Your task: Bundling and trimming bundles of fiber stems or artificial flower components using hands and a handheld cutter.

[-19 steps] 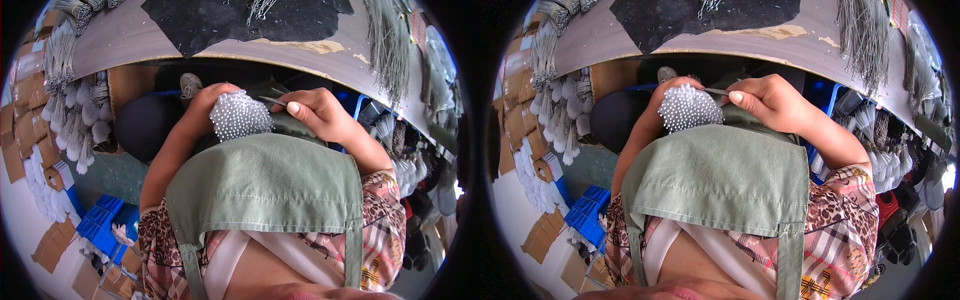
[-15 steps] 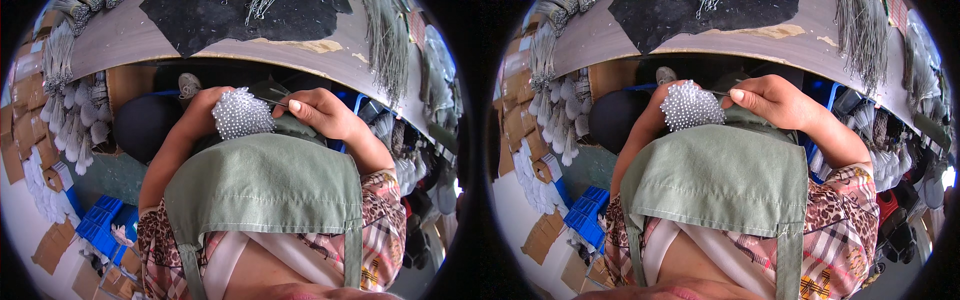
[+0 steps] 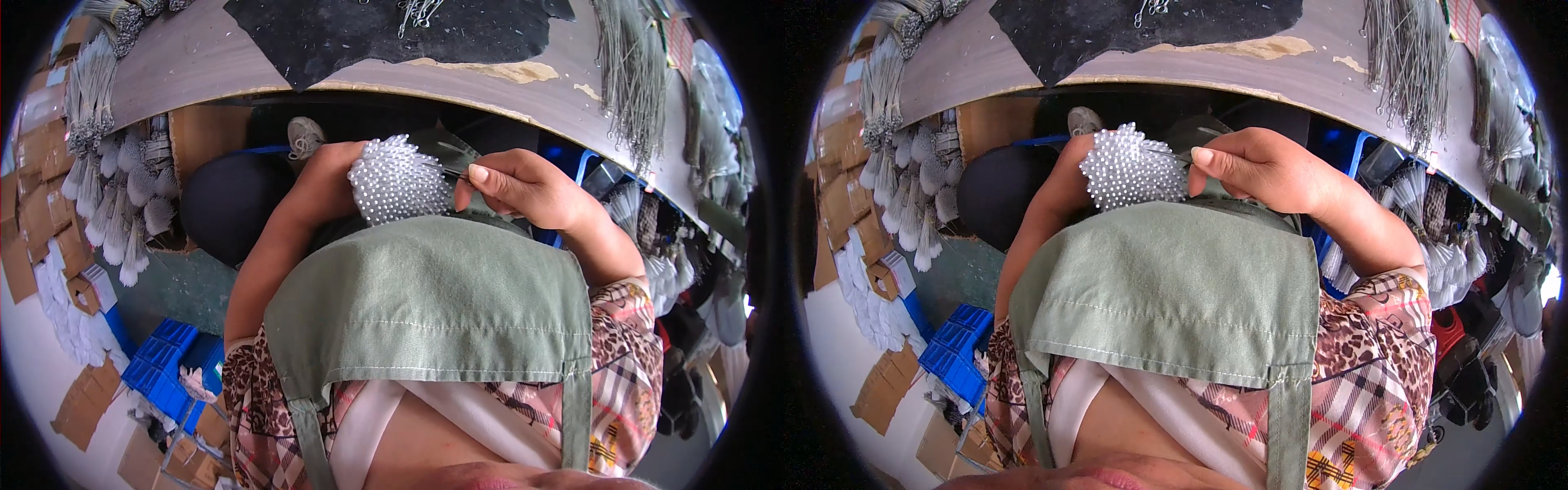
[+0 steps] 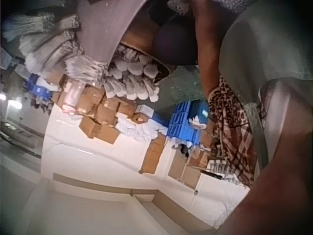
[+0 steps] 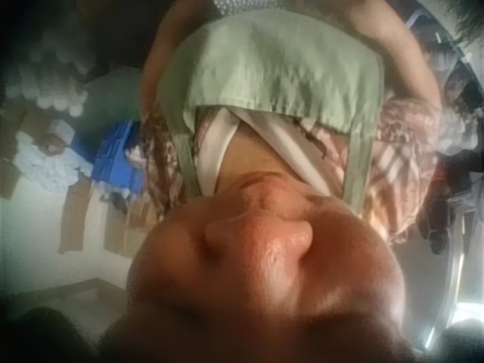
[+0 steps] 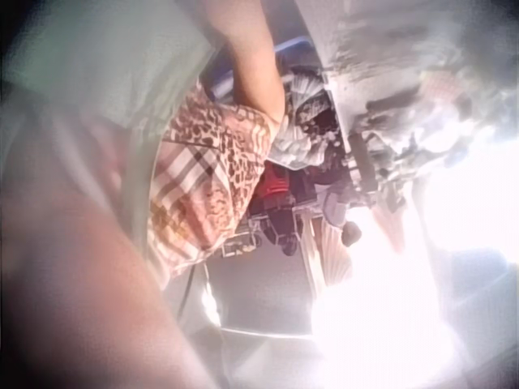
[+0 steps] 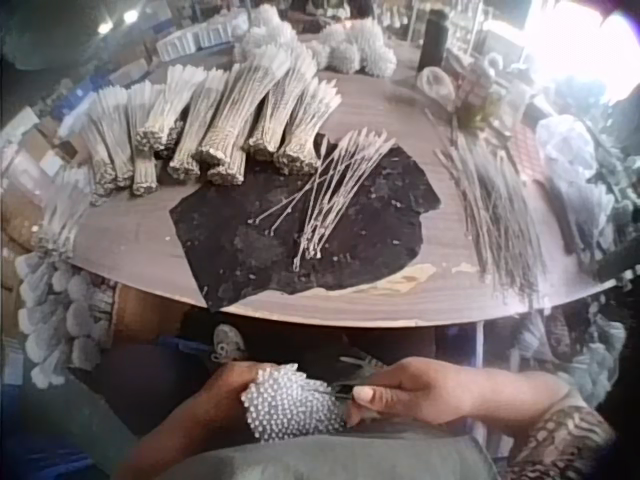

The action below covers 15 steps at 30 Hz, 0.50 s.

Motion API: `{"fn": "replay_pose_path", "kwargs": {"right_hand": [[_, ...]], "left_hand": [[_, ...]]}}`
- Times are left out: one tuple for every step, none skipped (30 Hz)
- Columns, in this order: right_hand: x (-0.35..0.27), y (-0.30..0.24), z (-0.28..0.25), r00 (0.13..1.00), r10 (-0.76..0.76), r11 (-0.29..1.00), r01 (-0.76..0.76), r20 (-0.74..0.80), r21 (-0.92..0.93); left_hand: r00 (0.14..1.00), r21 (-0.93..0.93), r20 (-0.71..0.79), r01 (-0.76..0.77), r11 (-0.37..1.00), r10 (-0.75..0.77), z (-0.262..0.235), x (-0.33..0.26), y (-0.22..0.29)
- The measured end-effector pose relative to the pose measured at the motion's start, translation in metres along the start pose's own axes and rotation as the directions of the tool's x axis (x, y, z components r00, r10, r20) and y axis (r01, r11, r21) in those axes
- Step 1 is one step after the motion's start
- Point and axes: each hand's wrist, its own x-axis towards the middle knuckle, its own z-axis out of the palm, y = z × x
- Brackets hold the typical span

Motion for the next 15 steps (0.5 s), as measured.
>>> {"fn": "replay_pose_path", "kwargs": {"right_hand": [[0.001,0.001,0.0,1.0,0.016,1.0,-0.016,-0.008,-0.015],[0.002,0.003,0.0,0.999,0.031,0.999,-0.032,-0.016,-0.03],[0.004,0.005,0.0,0.999,0.032,0.999,-0.033,-0.017,-0.032],[0.005,0.007,0.0,0.999,0.02,0.999,-0.021,-0.029,-0.035],[0.006,0.008,0.0,0.999,0.008,0.999,-0.009,-0.04,-0.038],[0.005,0.008,0.0,0.999,0.009,0.999,-0.011,-0.043,-0.038],[0.005,0.008,0.001,0.998,-0.001,0.997,-0.004,-0.063,-0.072],[0.006,0.007,0.001,0.996,-0.012,0.994,0.003,-0.084,-0.106],[0.006,0.006,0.002,0.996,-0.011,0.995,0.002,-0.086,-0.104],[0.006,0.003,0.002,0.996,-0.01,0.991,-0.002,-0.094,-0.13],[0.006,0.001,0.002,0.995,-0.009,0.988,-0.007,-0.103,-0.156],[0.007,0.004,0.002,0.994,-0.008,0.988,-0.008,-0.106,-0.155],[0.009,0.009,0.001,0.992,-0.072,0.971,0.045,-0.107,-0.235],[0.01,0.012,0.001,0.985,-0.135,0.944,0.096,-0.104,-0.314],[0.01,0.011,0.0,0.985,-0.135,0.945,0.096,-0.106,-0.314]], "left_hand": [[1.0,0.025,-0.007,0.003,1.0,-0.003,0.001,0.0,0.001],[1.0,0.049,-0.014,0.006,0.999,-0.006,0.001,-0.001,0.001],[1.0,0.047,-0.015,0.005,0.999,-0.004,0.001,0.0,0.0],[1.0,0.076,-0.017,-0.012,0.997,0.013,0.001,0.0,-0.002],[0.999,0.104,-0.019,-0.028,0.994,0.03,0.002,0.0,-0.003],[0.999,0.102,-0.017,-0.03,0.994,0.032,0.003,-0.001,-0.006],[0.999,0.098,-0.033,-0.024,0.995,0.027,0.004,-0.002,-0.009],[0.999,0.095,-0.048,-0.017,0.995,0.022,0.004,-0.002,-0.01],[0.999,0.095,-0.045,-0.018,0.995,0.022,0.004,-0.002,-0.011],[0.999,0.103,-0.042,-0.018,0.995,0.022,0.004,-0.003,-0.011],[0.999,0.111,-0.037,-0.018,0.994,0.023,0.004,-0.003,-0.011],[0.999,0.111,-0.035,-0.02,0.994,0.024,0.004,-0.003,-0.01],[0.999,0.125,-0.043,-0.022,0.992,0.027,0.004,-0.004,-0.009],[0.998,0.14,-0.051,-0.023,0.99,0.03,0.004,-0.004,-0.008],[0.998,0.14,-0.049,-0.024,0.99,0.031,0.003,-0.004,-0.009]]}}
